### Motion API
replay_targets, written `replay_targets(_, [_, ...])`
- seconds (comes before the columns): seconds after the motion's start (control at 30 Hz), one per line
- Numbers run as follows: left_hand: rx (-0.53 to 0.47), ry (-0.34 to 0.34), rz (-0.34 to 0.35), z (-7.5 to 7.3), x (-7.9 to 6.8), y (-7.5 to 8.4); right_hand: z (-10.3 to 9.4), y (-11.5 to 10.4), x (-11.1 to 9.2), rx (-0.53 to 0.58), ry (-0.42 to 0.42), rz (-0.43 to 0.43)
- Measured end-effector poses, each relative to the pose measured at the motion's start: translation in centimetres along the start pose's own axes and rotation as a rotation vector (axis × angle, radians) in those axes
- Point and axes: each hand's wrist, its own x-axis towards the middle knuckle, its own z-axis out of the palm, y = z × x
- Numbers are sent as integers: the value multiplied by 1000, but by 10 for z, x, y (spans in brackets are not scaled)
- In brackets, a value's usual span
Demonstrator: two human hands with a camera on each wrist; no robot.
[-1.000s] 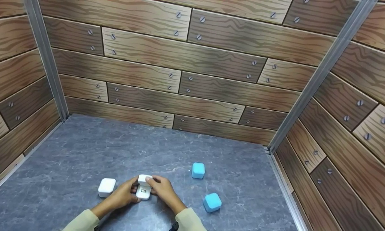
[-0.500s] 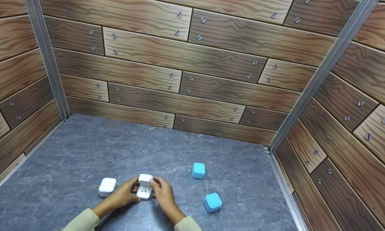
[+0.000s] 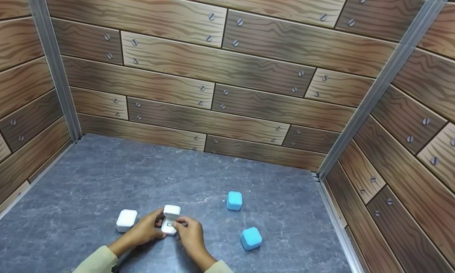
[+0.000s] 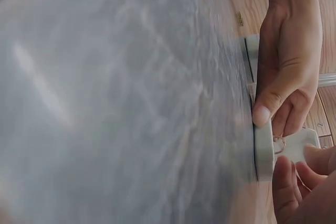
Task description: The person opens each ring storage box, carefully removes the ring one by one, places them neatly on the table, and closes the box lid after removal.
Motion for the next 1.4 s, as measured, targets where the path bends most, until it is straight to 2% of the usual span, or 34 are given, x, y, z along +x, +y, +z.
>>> replay_targets(0.27, [24, 16, 38, 1, -1, -1, 11, 0, 1, -35, -22, -32])
replay_targets(0.67, [7, 5, 0, 2, -1, 0, 18, 5, 4, -65, 3, -81])
replay_targets(0.97, [32, 2, 0, 2, 0, -5, 19, 7, 6, -13, -28, -44])
replay_targets(1.2, [28, 0, 17, 0, -1, -3, 17, 5, 8, 15, -15, 22])
replay_targets(1.4, [18, 1, 18, 0, 0, -2, 16, 6, 10, 90, -9, 58])
